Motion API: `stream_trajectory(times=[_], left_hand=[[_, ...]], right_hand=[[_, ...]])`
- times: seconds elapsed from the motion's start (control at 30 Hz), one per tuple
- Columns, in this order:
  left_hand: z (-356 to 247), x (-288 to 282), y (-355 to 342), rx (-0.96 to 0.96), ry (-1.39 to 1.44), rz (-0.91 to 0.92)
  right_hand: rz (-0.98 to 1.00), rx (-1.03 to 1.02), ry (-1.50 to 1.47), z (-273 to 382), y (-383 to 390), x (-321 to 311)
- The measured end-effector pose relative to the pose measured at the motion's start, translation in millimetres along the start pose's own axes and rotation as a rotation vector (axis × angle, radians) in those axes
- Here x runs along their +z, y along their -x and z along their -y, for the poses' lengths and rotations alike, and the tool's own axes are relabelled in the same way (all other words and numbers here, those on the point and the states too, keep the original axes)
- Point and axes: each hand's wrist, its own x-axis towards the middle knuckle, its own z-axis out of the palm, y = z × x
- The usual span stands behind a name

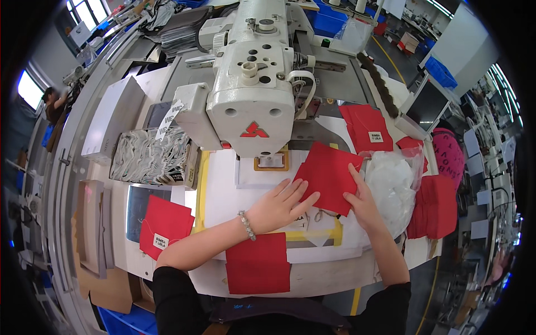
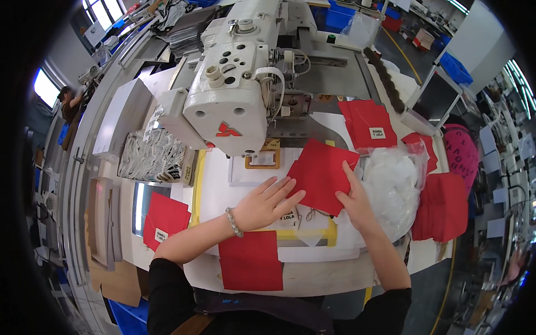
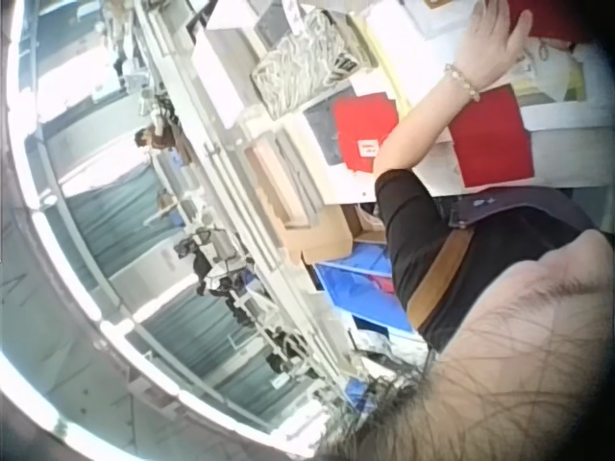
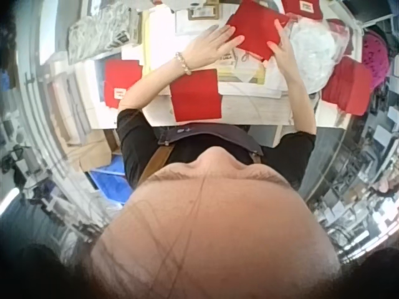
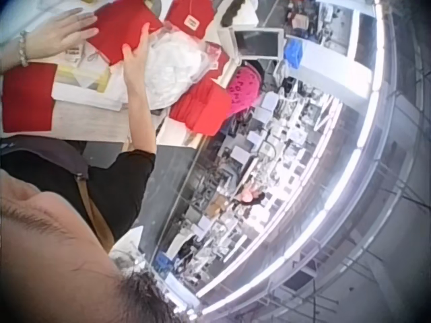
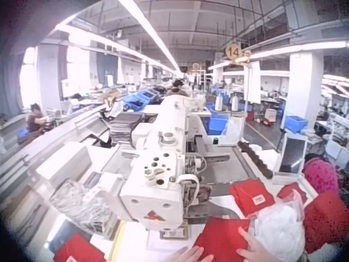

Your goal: The person places white rectangular labels onto red fabric pieces and sews them using a sewing machine. They repeatedly pick up labels, align them on the fabric, guide the fabric under the needle, and trim threads with scissors. Finished pieces are stacked to the left.

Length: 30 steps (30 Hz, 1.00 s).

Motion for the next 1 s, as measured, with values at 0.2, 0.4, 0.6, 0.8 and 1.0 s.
stream_trajectory(times=[0.2, 0.4, 0.6, 0.8, 1.0], left_hand=[[11.4, 37.5, -6.9, 0.006, 0.036, 0.046], [20.9, 42.5, -3.3, 0.226, -0.066, -0.045], [30.5, 33.1, 5.7, 0.291, -0.092, -0.064], [42.2, 21.1, 11.8, 0.354, -0.143, -0.090], [51.5, 26.6, 18.1, 0.332, -0.210, -0.044]], right_hand=[[-0.029, 0.130, -0.237, 10.0, -8.8, -1.3], [0.032, 0.085, -0.096, 13.2, -10.2, -4.5], [0.100, 0.009, 0.107, 5.4, -3.5, 1.9], [0.101, -0.002, 0.166, 5.0, -12.3, 3.5], [0.092, -0.073, 0.169, 6.7, -40.0, 11.4]])
